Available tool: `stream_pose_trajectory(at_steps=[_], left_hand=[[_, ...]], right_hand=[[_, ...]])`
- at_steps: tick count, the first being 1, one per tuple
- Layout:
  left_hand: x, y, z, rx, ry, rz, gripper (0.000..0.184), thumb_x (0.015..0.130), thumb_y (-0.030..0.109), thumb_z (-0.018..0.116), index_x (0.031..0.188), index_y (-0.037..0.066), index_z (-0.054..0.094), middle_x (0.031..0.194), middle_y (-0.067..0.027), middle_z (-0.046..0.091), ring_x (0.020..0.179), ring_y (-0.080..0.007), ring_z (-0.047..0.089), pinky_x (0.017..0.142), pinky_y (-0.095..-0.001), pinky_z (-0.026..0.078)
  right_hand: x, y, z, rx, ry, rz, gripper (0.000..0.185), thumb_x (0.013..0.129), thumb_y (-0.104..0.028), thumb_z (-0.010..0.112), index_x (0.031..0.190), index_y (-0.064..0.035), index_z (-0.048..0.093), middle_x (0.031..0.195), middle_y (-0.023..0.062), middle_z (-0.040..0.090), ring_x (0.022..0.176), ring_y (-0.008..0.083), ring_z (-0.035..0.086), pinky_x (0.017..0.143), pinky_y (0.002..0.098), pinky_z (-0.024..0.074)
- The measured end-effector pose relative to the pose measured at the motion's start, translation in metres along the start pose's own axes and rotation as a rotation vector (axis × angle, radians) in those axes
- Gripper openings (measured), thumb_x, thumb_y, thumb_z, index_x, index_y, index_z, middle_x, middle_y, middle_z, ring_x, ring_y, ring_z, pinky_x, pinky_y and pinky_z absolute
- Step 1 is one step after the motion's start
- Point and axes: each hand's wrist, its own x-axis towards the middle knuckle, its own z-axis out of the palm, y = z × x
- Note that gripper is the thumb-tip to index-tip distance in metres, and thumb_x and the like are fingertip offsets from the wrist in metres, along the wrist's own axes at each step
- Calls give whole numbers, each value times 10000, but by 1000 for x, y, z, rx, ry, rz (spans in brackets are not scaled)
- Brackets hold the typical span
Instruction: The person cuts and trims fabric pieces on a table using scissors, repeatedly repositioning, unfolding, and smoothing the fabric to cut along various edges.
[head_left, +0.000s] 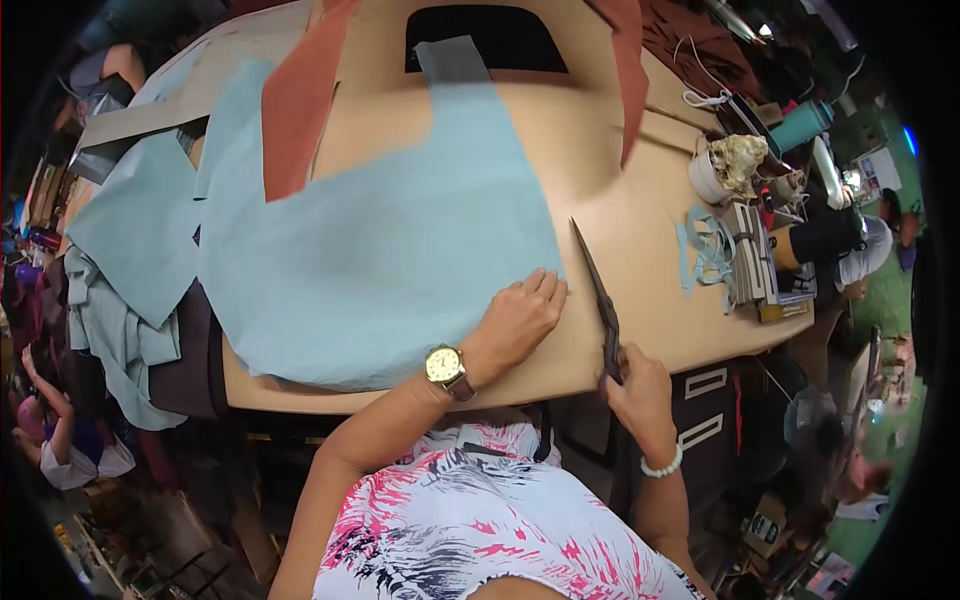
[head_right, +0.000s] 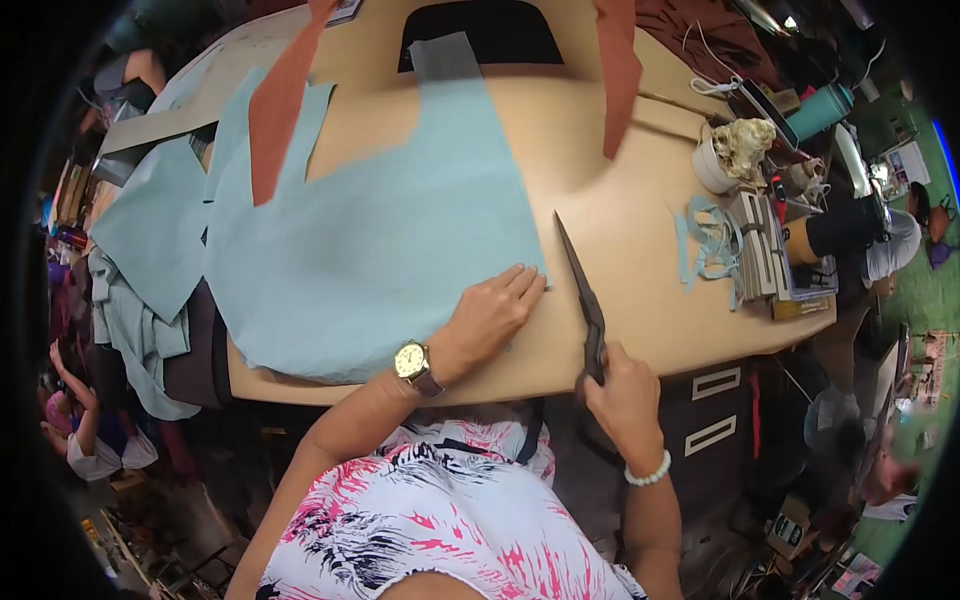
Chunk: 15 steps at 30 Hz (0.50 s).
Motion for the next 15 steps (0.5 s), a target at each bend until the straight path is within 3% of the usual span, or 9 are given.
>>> stream_pose_trajectory(at_steps=[2, 6, 7, 10, 14, 15], left_hand=[[2, -1, -4, -62, -54, -40, 305, 706, 66, 534, 1004, 1, 554, 959, -100, 598, 871, -227, 595, 659, -290, 503], [2, -6, 5, -143, 162, -14, 216, 691, 68, 557, 900, 24, 594, 869, -71, 613, 800, -212, 601, 634, -307, 496], [2, -6, 3, -147, 185, 6, 197, 691, 68, 563, 880, 29, 602, 858, -72, 614, 798, -213, 601, 636, -308, 495], [-4, -2, 5, -146, 255, 61, 156, 690, 75, 590, 839, 35, 615, 856, -65, 612, 801, -210, 599, 675, -319, 489], [-12, 4, 3, -139, 274, 96, 151, 692, 84, 596, 835, 39, 615, 855, -59, 609, 798, -204, 599, 694, -317, 481], [-14, 6, 2, -142, 268, 102, 150, 691, 85, 596, 833, 39, 615, 854, -58, 608, 796, -202, 599, 696, -316, 479]], right_hand=[[-11, 16, -4, 206, -96, 17, 205, 676, -56, 653, 824, -13, 518, 699, 119, 552, 590, 230, 541, 564, 331, 427], [-47, 35, 19, 924, -218, 112, 206, 689, -37, 693, 773, -23, 506, 574, 13, 524, 549, 96, 492, 531, 235, 405], [-55, 35, 21, 844, -212, 97, 198, 711, -49, 694, 743, -33, 500, 542, -24, 503, 529, 67, 491, 496, 208, 404], [-78, 27, 20, 988, -378, 354, 211, 717, -87, 704, 726, -34, 500, 563, -3, 506, 502, 59, 475, 464, 194, 392], [-99, 23, 21, 1178, -387, 262, 239, 731, -154, 702, 699, -38, 495, 574, -14, 489, 485, 45, 443, 439, 193, 358], [-101, 24, 23, 1075, -387, 197, 243, 726, -167, 703, 705, -33, 501, 581, -20, 489, 512, 42, 439, 462, 190, 350]])
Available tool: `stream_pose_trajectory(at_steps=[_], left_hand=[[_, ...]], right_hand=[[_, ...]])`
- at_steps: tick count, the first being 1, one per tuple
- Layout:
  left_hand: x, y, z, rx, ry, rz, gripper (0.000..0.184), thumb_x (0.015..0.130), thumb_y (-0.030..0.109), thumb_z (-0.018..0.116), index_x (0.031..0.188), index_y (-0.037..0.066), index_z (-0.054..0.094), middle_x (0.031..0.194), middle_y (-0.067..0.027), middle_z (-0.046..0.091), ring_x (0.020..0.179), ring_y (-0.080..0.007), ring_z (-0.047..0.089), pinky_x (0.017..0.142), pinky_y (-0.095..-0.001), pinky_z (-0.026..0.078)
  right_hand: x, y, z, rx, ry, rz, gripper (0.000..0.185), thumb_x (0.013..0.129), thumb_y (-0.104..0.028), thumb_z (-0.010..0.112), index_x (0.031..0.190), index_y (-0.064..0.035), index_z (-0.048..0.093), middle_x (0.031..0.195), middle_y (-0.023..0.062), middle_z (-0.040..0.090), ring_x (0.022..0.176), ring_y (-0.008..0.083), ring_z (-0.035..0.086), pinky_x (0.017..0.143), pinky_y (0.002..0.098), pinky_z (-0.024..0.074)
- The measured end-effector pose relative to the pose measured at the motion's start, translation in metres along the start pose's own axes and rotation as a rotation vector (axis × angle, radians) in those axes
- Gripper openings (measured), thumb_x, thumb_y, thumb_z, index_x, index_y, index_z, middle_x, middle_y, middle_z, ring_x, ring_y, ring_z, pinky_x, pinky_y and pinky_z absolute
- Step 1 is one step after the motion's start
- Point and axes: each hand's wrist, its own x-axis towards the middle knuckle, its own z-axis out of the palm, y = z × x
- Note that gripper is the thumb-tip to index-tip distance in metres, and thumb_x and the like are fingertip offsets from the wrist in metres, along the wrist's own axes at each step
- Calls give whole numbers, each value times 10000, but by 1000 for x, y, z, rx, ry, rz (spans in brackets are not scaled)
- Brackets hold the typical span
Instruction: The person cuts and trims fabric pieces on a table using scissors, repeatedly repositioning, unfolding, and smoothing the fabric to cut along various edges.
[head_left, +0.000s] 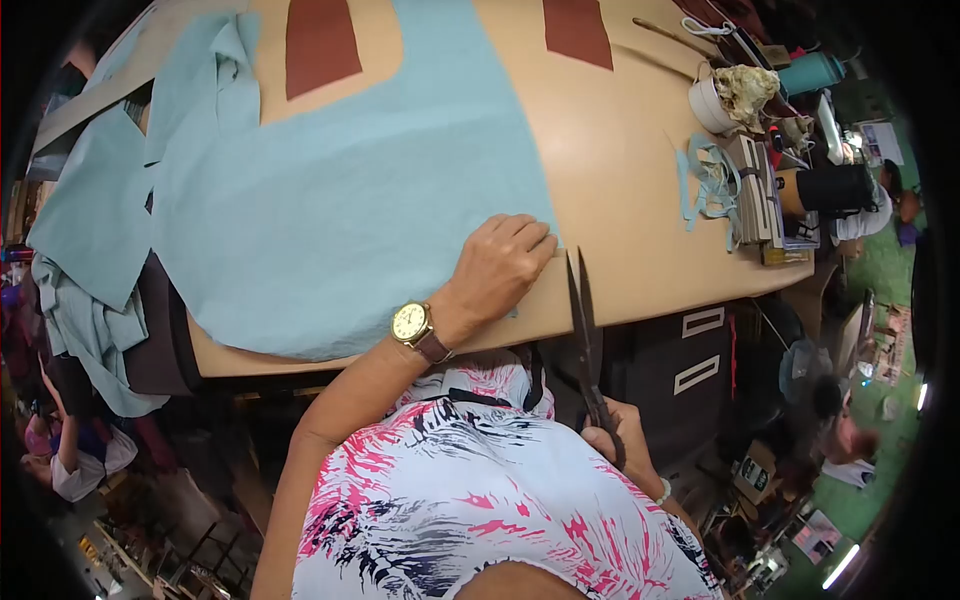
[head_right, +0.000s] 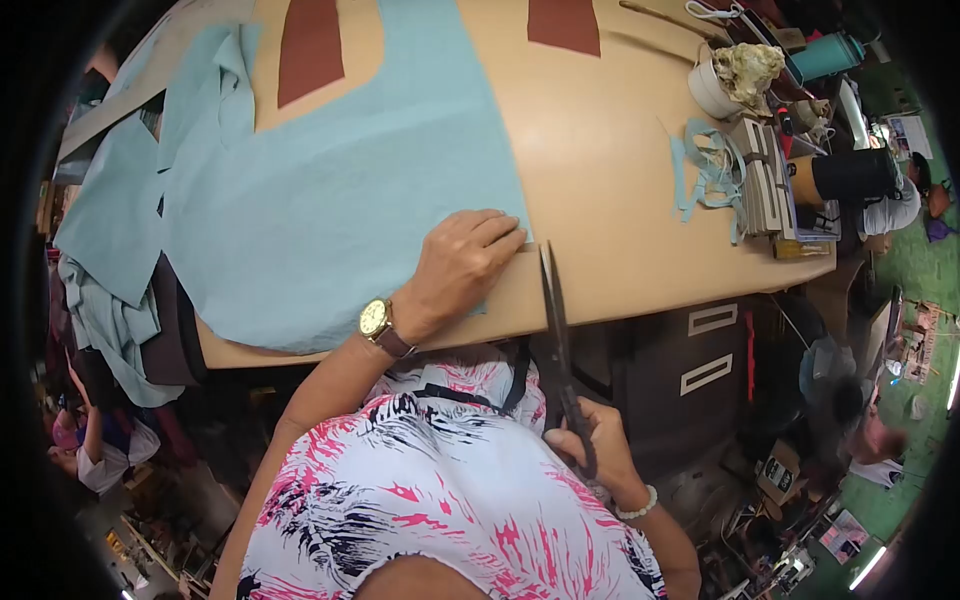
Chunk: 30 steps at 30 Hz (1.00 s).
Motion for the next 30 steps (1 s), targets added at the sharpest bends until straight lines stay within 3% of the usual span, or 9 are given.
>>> stream_pose_trajectory(at_steps=[12, 30], left_hand=[[-10, 12, -8, -46, -35, -17, 166, 651, 56, 574, 812, 33, 605, 814, -53, 592, 738, -198, 587, 660, -309, 470], [-14, 16, -9, -55, -22, 5, 156, 642, 66, 576, 794, 36, 591, 808, -58, 577, 742, -204, 569, 654, -314, 456]], right_hand=[[26, -6, 16, -132, 24, -1, 293, 665, -201, 743, 717, -31, 510, 597, -28, 468, 555, 45, 414, 495, 201, 337], [32, 2, 22, -92, 64, -33, 306, 668, -186, 757, 709, -38, 492, 579, -37, 450, 513, 36, 388, 451, 193, 306]])
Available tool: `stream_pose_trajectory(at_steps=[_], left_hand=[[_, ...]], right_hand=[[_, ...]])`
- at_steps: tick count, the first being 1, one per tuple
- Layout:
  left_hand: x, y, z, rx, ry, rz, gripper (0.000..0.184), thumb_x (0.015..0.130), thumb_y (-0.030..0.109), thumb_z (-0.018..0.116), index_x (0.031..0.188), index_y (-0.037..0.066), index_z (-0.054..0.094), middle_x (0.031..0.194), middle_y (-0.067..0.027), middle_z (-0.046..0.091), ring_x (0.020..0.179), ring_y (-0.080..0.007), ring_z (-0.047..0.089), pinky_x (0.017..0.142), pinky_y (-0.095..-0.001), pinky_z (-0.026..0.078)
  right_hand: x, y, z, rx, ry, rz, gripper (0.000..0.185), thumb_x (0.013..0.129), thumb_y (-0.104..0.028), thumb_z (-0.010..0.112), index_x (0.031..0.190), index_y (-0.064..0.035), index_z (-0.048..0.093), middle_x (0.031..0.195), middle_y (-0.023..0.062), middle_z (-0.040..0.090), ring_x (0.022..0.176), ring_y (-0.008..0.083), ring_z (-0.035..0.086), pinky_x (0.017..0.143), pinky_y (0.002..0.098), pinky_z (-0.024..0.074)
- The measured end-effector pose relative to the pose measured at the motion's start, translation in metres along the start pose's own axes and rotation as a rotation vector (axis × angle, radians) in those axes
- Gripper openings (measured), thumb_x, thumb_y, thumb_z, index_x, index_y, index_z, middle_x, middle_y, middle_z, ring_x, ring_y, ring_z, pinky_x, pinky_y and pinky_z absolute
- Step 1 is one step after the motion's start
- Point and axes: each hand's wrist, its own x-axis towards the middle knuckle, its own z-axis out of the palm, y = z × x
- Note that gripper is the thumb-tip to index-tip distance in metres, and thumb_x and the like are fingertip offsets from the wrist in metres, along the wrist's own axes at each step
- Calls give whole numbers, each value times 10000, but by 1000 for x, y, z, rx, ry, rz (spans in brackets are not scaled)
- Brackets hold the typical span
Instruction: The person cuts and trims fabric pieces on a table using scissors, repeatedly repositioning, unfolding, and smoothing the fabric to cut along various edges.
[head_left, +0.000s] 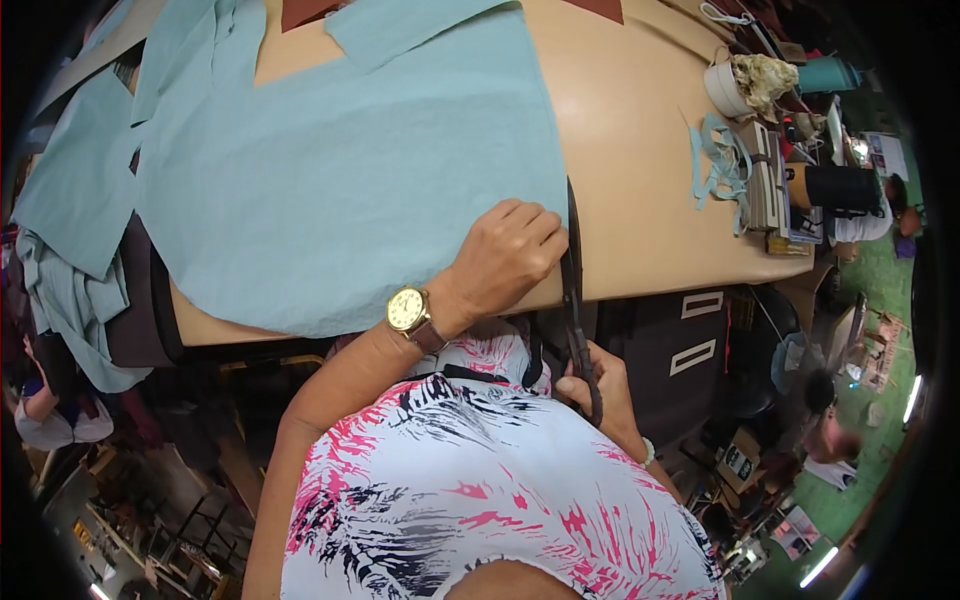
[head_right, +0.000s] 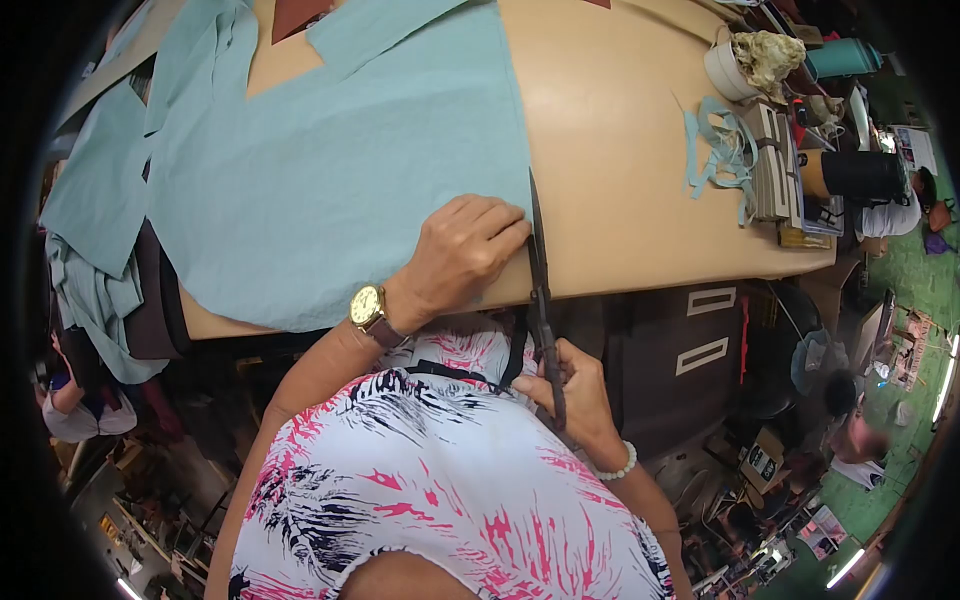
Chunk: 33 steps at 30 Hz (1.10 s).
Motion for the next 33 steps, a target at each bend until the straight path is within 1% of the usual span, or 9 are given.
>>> stream_pose_trajectory(at_steps=[6, 12, 21, 24, 27, 30, 33], left_hand=[[0, 1, -1, 0, -28, 2, 151, 652, 74, 562, 794, 34, 593, 813, -57, 582, 738, -202, 569, 652, -308, 454], [0, 1, 1, 7, -30, 10, 152, 655, 78, 561, 796, 34, 596, 815, -55, 584, 736, -203, 569, 649, -306, 452], [-1, 1, 1, 3, -23, 12, 147, 655, 74, 568, 794, 36, 597, 811, -52, 585, 734, -201, 570, 644, -309, 453], [-2, 1, 1, 5, -24, 6, 146, 656, 75, 569, 794, 35, 597, 812, -54, 589, 728, -203, 573, 642, -310, 456], [-3, 2, 2, -2, -10, 15, 157, 648, 81, 573, 796, 33, 598, 816, -56, 596, 738, -204, 580, 643, -309, 460], [-5, 6, -2, -13, -17, 26, 169, 637, 90, 579, 794, 30, 597, 824, -59, 600, 755, -206, 586, 649, -311, 467], [-9, 11, -4, -43, -24, 50, 181, 626, 99, 585, 793, 27, 595, 825, -63, 600, 766, -209, 590, 654, -313, 475]], right_hand=[[-7, -3, 0, 62, 5, 52, 288, 677, -161, 757, 716, -36, 499, 582, -38, 461, 512, 33, 407, 450, 188, 319], [-10, -3, -1, 52, 12, 57, 279, 688, -153, 756, 716, -35, 505, 585, -42, 470, 519, 21, 416, 451, 178, 321], [-13, 0, -2, 28, 35, 69, 285, 698, -142, 749, 665, -38, 486, 527, -30, 467, 451, 24, 417, 396, 187, 312], [-14, -1, -1, 41, 57, 130, 281, 700, -140, 747, 665, -35, 489, 526, -27, 478, 448, 29, 436, 393, 187, 322], [-15, -2, -2, 88, 27, 115, 276, 695, -140, 750, 679, -36, 495, 545, -15, 501, 466, 40, 469, 413, 185, 348], [-13, -1, -4, 171, -59, 11, 263, 696, -137, 744, 699, -37, 501, 570, -3, 520, 499, 48, 493, 442, 183, 371], [-8, 1, -2, 197, -63, -19, 247, 700, -131, 732, 713, -38, 503, 586, 4, 526, 514, 54, 498, 462, 185, 386]])
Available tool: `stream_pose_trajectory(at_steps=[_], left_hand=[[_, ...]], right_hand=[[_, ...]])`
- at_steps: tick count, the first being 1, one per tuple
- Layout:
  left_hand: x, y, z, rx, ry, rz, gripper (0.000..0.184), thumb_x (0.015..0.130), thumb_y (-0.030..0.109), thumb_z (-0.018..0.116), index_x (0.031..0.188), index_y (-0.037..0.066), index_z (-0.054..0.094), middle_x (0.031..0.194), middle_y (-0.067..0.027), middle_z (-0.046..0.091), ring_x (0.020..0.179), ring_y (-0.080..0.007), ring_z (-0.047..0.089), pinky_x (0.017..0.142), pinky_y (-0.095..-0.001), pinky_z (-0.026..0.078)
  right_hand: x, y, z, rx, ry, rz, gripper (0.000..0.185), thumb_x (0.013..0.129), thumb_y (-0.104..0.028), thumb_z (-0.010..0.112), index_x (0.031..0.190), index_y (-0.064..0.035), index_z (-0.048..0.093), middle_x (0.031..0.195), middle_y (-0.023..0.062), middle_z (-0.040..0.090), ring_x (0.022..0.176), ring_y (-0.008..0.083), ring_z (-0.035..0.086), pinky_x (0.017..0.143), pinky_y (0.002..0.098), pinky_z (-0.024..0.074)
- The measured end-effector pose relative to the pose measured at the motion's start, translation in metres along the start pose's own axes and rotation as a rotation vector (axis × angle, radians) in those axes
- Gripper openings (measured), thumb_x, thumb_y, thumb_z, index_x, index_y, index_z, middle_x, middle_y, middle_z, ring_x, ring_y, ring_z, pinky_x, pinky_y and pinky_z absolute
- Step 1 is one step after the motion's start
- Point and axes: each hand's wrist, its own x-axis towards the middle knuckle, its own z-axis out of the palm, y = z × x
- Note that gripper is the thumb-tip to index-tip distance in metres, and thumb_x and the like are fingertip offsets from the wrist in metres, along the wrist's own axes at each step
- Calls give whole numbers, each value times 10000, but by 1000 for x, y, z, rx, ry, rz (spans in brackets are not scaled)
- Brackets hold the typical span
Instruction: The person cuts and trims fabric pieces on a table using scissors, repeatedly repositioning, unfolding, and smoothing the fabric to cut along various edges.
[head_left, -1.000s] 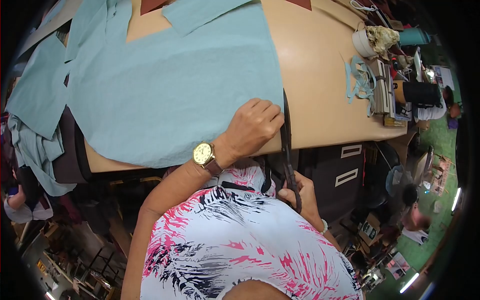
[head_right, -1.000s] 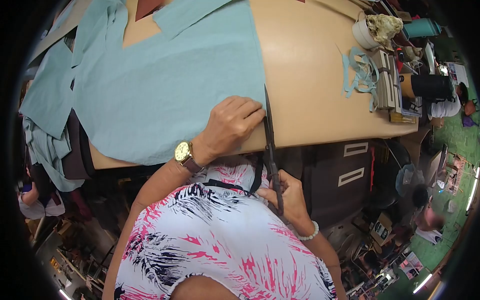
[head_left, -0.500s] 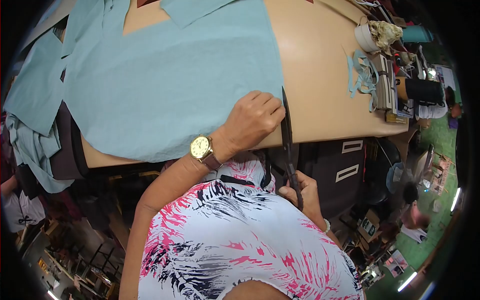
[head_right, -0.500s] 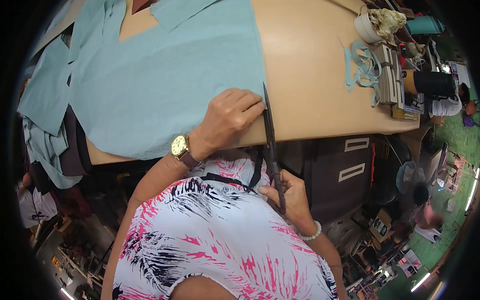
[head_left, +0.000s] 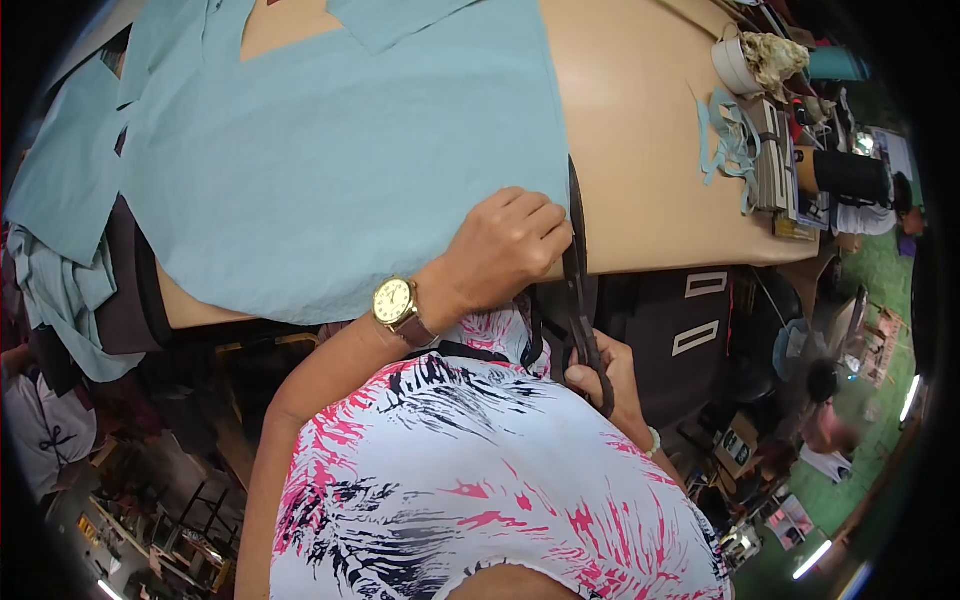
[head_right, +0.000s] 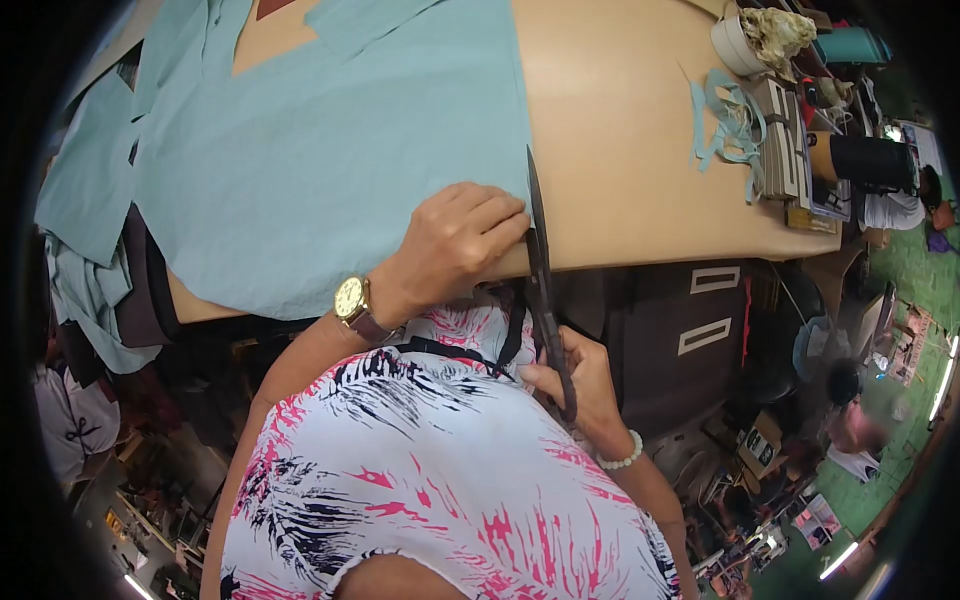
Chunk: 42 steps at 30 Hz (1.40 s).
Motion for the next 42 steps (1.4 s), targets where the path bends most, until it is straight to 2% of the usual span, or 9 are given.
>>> stream_pose_trajectory(at_steps=[12, 33, 42], left_hand=[[-9, 10, -1, -33, -8, 2, 225, 604, 119, 639, 801, 22, 588, 836, -65, 596, 777, -208, 591, 670, -318, 482], [-12, 12, -1, -90, -3, 9, 203, 622, 98, 626, 806, 20, 598, 844, -67, 607, 785, -212, 597, 680, -316, 485], [-14, 13, 0, -81, -12, 28, 207, 616, 90, 624, 807, 16, 597, 840, -70, 604, 783, -213, 597, 674, -316, 487]], right_hand=[[9, 4, 8, -26, 37, 10, 247, 700, -134, 726, 716, -33, 501, 597, 5, 525, 483, 60, 482, 449, 187, 385], [0, 3, 18, -2, 137, 95, 253, 708, -122, 735, 687, -44, 495, 560, -26, 473, 473, 38, 448, 428, 180, 344], [-4, 8, 17, -51, 154, 62, 278, 709, -128, 739, 635, -55, 481, 522, -31, 465, 453, 28, 422, 410, 187, 315]])
